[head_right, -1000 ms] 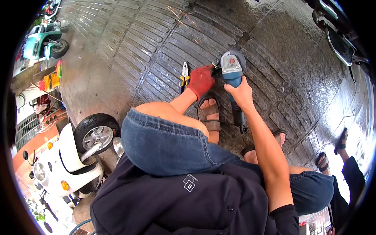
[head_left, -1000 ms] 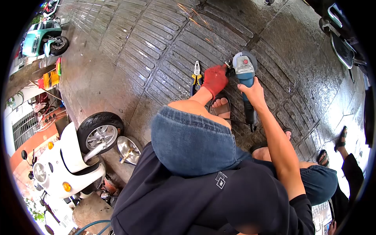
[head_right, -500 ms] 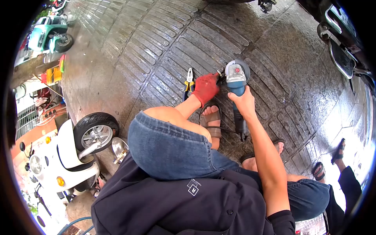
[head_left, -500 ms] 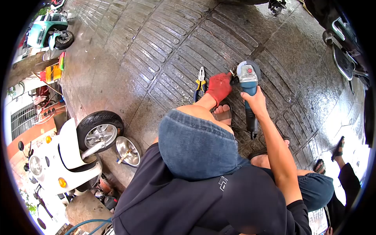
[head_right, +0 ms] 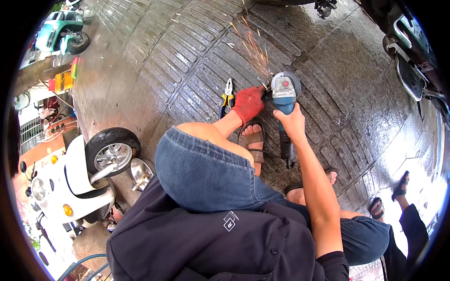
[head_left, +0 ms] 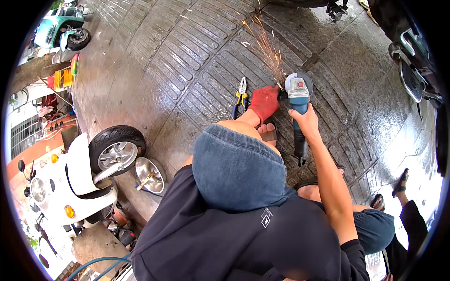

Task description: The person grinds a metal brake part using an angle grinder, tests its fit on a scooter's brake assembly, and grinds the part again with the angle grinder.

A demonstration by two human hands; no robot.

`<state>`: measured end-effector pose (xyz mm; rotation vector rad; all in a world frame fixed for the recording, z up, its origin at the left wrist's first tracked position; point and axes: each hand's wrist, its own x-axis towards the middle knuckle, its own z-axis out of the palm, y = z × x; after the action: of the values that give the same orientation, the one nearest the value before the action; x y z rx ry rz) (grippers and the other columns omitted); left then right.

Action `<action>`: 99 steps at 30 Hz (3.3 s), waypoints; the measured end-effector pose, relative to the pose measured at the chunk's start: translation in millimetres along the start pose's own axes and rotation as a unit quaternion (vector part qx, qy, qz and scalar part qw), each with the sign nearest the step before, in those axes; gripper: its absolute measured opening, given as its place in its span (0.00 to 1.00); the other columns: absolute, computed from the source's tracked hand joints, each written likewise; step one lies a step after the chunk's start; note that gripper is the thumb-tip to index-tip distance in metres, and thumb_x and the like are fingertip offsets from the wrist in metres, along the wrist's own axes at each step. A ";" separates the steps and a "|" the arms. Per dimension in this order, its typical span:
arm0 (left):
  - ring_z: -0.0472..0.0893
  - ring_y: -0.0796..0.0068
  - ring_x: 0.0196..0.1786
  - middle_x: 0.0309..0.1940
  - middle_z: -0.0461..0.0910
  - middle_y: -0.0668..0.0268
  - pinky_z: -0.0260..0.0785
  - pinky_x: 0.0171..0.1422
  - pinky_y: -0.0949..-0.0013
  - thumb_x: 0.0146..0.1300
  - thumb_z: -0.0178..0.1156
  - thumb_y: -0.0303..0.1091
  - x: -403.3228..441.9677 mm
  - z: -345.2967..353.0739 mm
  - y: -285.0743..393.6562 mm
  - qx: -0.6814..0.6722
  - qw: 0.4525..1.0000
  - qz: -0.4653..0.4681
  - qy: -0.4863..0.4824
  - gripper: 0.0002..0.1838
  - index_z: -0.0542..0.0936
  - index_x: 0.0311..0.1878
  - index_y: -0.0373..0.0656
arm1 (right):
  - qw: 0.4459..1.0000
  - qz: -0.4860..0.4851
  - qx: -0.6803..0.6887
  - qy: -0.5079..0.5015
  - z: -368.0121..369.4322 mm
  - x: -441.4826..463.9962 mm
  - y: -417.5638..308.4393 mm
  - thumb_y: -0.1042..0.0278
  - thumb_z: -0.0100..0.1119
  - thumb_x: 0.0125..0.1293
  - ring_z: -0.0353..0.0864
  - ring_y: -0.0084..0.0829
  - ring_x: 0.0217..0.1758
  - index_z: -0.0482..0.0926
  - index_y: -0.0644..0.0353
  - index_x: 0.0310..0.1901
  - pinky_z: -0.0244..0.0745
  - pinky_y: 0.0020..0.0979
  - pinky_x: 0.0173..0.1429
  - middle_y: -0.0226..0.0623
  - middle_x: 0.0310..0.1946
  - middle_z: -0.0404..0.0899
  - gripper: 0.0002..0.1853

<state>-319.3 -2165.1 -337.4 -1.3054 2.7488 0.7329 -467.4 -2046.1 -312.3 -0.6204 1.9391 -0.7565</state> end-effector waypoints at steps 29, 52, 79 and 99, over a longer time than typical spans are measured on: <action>0.81 0.54 0.44 0.37 0.81 0.55 0.73 0.46 0.56 0.51 0.59 0.35 -1.0 -0.3 0.3 0.000 1.000 0.003 -0.002 0.18 0.76 0.47 0.43 | 1.000 0.005 -0.015 -0.022 -6.8 2.6 -9.0 0.51 0.70 0.47 0.83 0.44 0.42 0.73 0.68 0.48 0.75 0.38 0.49 0.50 0.36 0.82 0.33; 0.82 0.53 0.42 0.36 0.81 0.54 0.73 0.44 0.55 0.53 0.59 0.36 -0.5 3.4 -2.3 0.007 1.000 0.010 0.013 0.16 0.77 0.45 0.43 | 0.997 -0.017 -0.054 -0.045 -16.6 22.1 2.7 0.50 0.70 0.45 0.83 0.44 0.46 0.72 0.69 0.53 0.75 0.38 0.51 0.52 0.41 0.82 0.37; 0.82 0.55 0.42 0.35 0.81 0.57 0.73 0.45 0.56 0.51 0.63 0.39 -1.5 0.9 -2.2 0.008 1.000 0.019 0.021 0.21 0.76 0.49 0.44 | 0.994 -0.032 -0.085 -0.069 -18.5 31.2 -2.4 0.46 0.70 0.44 0.81 0.49 0.51 0.70 0.71 0.57 0.73 0.40 0.56 0.58 0.46 0.80 0.43; 0.82 0.52 0.43 0.37 0.82 0.55 0.73 0.45 0.54 0.52 0.60 0.37 3.3 4.1 -4.8 0.003 1.000 -0.008 0.001 0.17 0.78 0.46 0.44 | 0.996 -0.026 -0.068 -0.052 -18.6 30.9 -0.9 0.51 0.71 0.44 0.84 0.39 0.41 0.74 0.67 0.51 0.76 0.36 0.48 0.47 0.37 0.83 0.36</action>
<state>-318.7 -2168.4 -343.7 -1.3271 2.7362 0.7221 -497.4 -2063.2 -322.6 -0.7812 1.8941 -0.6163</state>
